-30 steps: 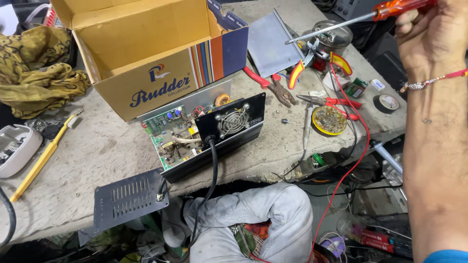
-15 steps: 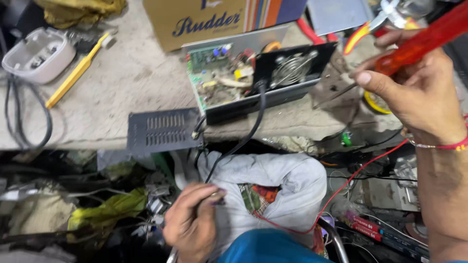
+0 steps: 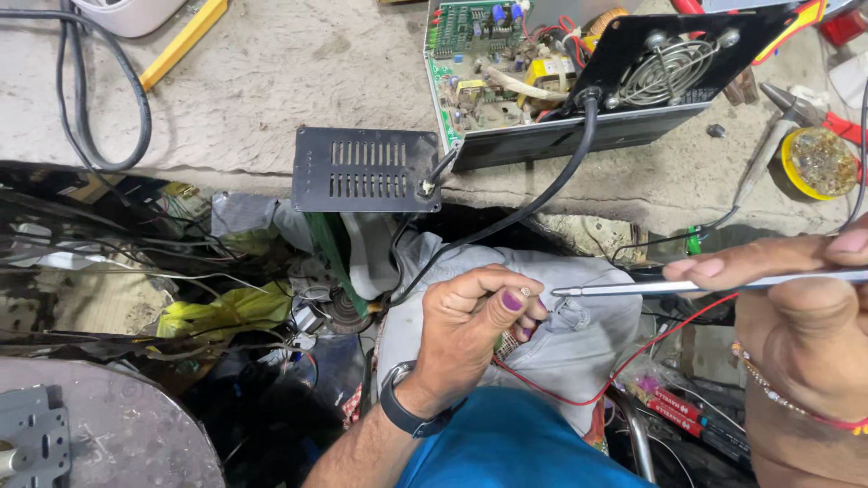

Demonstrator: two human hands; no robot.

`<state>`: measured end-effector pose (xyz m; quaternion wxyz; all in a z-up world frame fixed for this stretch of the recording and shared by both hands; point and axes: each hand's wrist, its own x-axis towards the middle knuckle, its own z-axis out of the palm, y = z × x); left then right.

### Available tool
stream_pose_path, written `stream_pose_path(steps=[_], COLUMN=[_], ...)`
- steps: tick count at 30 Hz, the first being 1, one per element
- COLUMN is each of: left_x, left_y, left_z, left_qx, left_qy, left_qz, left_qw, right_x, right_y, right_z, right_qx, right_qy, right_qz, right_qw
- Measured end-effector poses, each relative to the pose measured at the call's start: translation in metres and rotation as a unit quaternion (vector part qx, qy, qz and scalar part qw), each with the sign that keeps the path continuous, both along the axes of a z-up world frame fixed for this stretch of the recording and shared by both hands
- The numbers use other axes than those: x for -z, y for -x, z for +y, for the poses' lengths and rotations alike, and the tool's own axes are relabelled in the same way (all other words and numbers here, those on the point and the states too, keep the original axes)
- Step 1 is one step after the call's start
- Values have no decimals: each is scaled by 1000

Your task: The person disassembles a metal-cased electronic power supply, removes the circuit board, and uses a screwdriver to adjust components and connections. They reposition the unit and continue manipulating internal parts throughout the clip.

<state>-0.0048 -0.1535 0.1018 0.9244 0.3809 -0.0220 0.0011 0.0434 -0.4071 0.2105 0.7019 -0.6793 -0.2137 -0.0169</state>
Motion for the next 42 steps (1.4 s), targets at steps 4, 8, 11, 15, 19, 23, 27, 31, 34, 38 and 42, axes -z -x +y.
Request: stream_pose_path(steps=[4, 8, 11, 15, 19, 23, 27, 31, 34, 38, 42], left_x=[-2, 0, 1, -7, -33, -68, -102, -123, -123, -113, -110], left_y=[2, 2, 1, -3, -6, -12, -43, -100, -128, -140, -150], left_z=[4, 5, 5, 10, 25, 52, 85, 120, 131, 142, 153], left_qx=[-10, -19, -12, 2, -31, -110, -188, -217, -167, -178, -131], left_qy=[-29, -39, -35, -69, -163, -277, -396, -496, -583, -593, -601], left_qz=[-26, -52, -37, -26, -59, -203, -254, -319, -266, -292, -277], left_qw=[999, 998, 999, 997, 984, 933, 862, 778, 749, 729, 738], right_x=[-4, -8, -21, -46, -55, -39, -30, -31, -26, -25, -26], right_y=[-11, -15, -12, -16, -42, -59, -87, -138, -157, -165, -168], right_z=[15, 24, 39, 58, 52, 43, 49, 53, 48, 50, 53], right_qx=[-44, -56, -55, -83, -202, -138, -39, 5, 20, 33, 45], right_qy=[29, 59, 88, 126, 316, 14, -24, 24, 57, 97, 135], right_qz=[-16, -42, -49, -76, -138, -31, -18, -26, -17, -6, 3], right_qw=[998, 996, 993, 986, 917, 990, 999, 999, 998, 995, 990])
